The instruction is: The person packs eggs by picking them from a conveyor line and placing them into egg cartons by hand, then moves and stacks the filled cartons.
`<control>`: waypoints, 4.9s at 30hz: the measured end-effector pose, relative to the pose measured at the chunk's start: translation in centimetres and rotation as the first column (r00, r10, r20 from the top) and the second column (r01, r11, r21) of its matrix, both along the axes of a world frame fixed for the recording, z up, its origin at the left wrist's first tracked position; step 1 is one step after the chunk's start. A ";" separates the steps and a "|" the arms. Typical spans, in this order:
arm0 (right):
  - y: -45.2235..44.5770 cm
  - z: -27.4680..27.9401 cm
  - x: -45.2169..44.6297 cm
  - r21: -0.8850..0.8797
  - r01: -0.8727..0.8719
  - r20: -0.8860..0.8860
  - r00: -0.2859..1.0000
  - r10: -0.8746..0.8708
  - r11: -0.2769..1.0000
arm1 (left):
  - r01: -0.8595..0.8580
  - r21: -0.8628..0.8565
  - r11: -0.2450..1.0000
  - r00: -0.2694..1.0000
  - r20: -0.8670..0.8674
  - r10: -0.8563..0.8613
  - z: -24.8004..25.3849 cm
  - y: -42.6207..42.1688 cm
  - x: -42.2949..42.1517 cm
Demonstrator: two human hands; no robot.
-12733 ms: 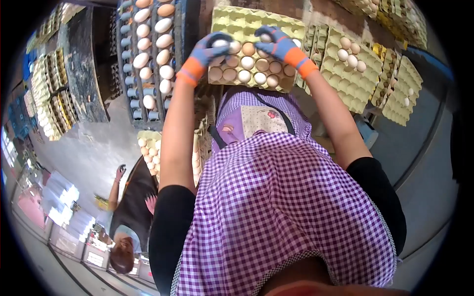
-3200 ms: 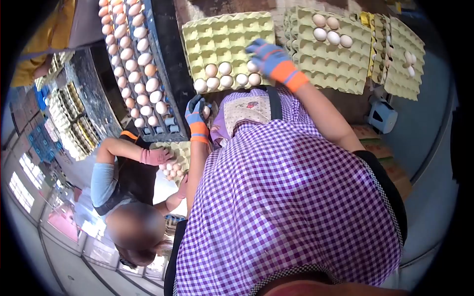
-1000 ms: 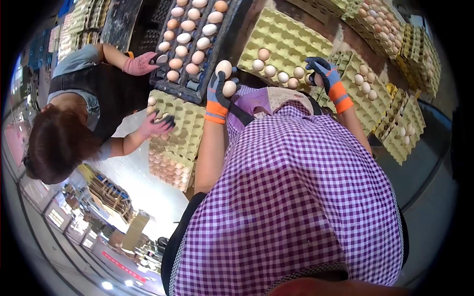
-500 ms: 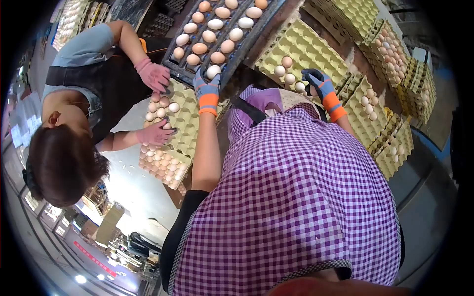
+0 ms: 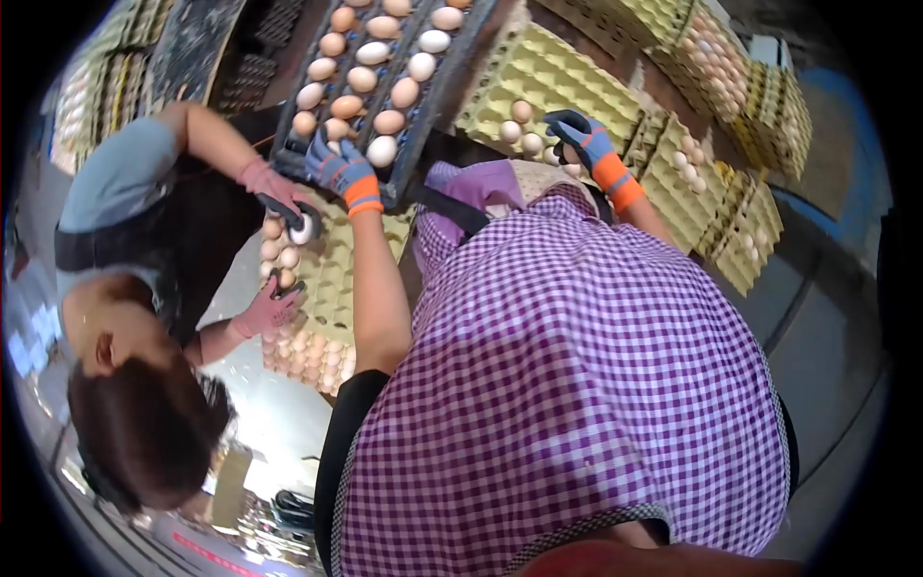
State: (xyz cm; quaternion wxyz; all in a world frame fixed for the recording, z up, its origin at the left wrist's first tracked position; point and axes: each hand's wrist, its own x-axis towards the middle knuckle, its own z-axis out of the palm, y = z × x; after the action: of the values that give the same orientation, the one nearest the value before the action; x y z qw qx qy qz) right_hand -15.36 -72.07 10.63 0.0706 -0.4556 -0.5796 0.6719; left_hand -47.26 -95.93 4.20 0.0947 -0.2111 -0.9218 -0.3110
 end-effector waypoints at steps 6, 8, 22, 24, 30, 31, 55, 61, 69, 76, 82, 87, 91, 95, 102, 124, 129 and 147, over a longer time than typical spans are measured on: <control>2.0 -3.0 4.1 0.372 -0.045 0.310 0.947 -0.079 0.927 | 0.068 0.107 0.992 0.996 -0.070 -0.061 1.9 0.8 3.7; 1.8 -2.2 5.4 0.487 -0.378 0.660 0.750 -0.048 0.787 | 0.248 0.200 0.948 0.962 -0.165 -0.217 6.1 2.2 5.2; -0.1 -2.8 10.7 0.429 -0.348 0.733 0.674 -0.096 0.833 | 0.948 -0.318 0.029 0.143 0.341 -0.929 -1.5 15.9 14.3; 0.5 -3.0 10.2 0.417 -0.410 0.744 0.667 -0.045 0.811 | 0.933 -0.360 -0.024 0.098 0.317 -0.943 -1.5 16.5 14.2; 2.8 -4.3 8.7 0.368 -0.647 0.804 0.582 0.120 0.668 | 0.945 -0.325 -0.042 0.077 0.345 -0.936 -0.4 16.7 14.3; 3.3 -3.6 8.9 0.329 -0.609 0.793 0.593 0.138 0.722 | 0.946 -0.322 -0.036 0.089 0.366 -0.926 -0.7 16.4 14.0; 0.3 -4.6 13.3 -0.451 0.318 -0.435 0.737 -0.517 0.834 | 0.840 -0.534 -0.100 0.151 0.406 -0.901 -0.6 21.7 14.2; -1.4 -6.3 12.2 0.666 0.144 -0.002 0.981 -0.192 0.732 | 0.647 0.511 0.565 -0.252 0.844 -0.474 0.7 19.8 10.5; -4.1 -4.0 7.7 0.397 -0.652 0.839 0.543 0.032 0.647 | 0.985 0.085 0.152 0.049 0.703 -0.709 1.0 17.8 14.6; -2.8 -4.2 8.9 0.360 -0.735 0.829 0.534 0.164 0.575 | 0.849 -0.528 -0.005 0.250 0.410 -0.877 -1.2 17.3 19.2; -0.4 -4.6 8.8 0.284 -0.821 0.848 0.456 0.271 0.495 | 0.951 -0.110 0.289 0.301 0.551 -0.779 1.5 14.0 16.7; 2.3 -4.5 8.5 0.219 -0.900 0.804 0.385 0.453 0.377 | 0.698 0.316 0.643 0.487 0.449 -0.749 -0.5 6.5 13.6; 5.1 -4.8 7.4 0.002 -0.919 0.715 0.277 0.642 0.394 | 0.428 0.631 0.648 0.485 0.445 -0.753 0.4 1.8 11.8; 6.1 -3.2 6.9 0.005 -0.851 0.588 0.428 0.686 0.526 | 0.250 0.662 0.707 0.530 0.517 -0.672 -3.6 0.6 11.2; 7.1 -3.7 7.6 0.032 -0.813 0.562 0.496 0.662 0.581 | -0.101 0.725 0.681 0.329 0.670 -0.665 -1.0 -0.3 10.9; 8.7 -7.8 7.8 0.038 -0.883 0.535 0.413 0.737 0.467 | -0.119 0.707 0.697 0.321 0.692 -0.647 0.9 0.1 12.0; 7.8 -5.3 7.1 -0.018 -0.869 0.569 0.398 0.720 0.495 | -0.145 0.715 0.684 0.278 0.693 -0.666 0.5 -0.4 12.2; 8.1 -4.6 6.6 0.048 -0.870 0.477 0.452 0.754 0.491 | 0.047 0.686 0.726 0.552 0.588 -0.591 -5.2 0.0 11.5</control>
State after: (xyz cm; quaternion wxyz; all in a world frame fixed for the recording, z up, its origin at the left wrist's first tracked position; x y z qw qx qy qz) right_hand -8.72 -63.98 5.98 -0.3160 -0.2273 -0.8182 0.4231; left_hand -35.77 -95.91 -1.03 -0.3141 -0.1882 -0.6601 -0.6559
